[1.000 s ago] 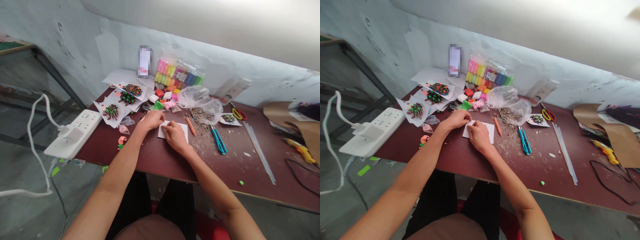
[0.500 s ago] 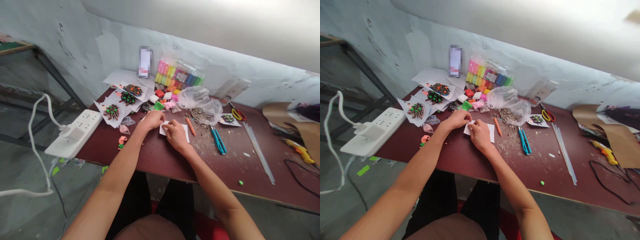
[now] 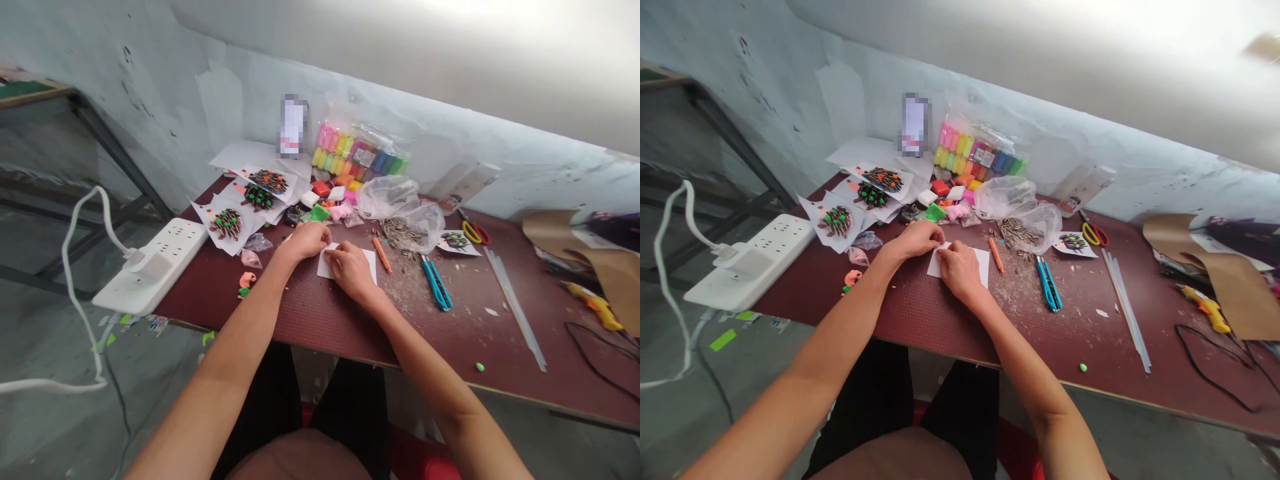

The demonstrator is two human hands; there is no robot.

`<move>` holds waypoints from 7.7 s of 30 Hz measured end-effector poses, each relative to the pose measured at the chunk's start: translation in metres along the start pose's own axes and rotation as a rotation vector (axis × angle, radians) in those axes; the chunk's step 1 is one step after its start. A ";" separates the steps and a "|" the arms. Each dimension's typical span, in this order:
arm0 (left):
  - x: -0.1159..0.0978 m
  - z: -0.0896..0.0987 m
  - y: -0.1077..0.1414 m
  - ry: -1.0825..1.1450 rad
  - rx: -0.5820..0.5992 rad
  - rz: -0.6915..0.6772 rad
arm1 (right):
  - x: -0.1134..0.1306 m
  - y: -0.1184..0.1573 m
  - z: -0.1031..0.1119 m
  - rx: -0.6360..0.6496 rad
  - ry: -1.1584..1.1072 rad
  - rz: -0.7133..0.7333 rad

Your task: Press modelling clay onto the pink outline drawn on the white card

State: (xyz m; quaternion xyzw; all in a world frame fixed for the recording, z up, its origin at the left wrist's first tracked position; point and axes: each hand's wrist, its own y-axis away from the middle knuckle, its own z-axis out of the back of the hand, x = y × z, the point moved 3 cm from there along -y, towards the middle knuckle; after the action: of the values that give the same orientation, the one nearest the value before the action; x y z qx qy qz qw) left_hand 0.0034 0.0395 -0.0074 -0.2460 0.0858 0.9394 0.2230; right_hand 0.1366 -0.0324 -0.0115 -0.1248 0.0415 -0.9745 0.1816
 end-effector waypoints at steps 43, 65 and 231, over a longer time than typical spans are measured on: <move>0.011 -0.006 -0.007 0.079 0.013 -0.006 | -0.025 0.004 0.000 -0.126 -0.862 -0.204; 0.009 -0.005 -0.005 0.066 0.013 -0.009 | 0.022 0.009 0.012 0.298 0.163 -0.090; 0.010 0.004 0.009 -0.039 0.185 -0.110 | 0.002 0.023 0.024 0.358 0.127 -0.147</move>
State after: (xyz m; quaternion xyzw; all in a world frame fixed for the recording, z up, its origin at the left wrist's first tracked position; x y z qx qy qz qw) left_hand -0.0103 0.0359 -0.0079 -0.2103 0.1544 0.9184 0.2975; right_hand 0.1489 -0.0557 0.0091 -0.0316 -0.1304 -0.9829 0.1261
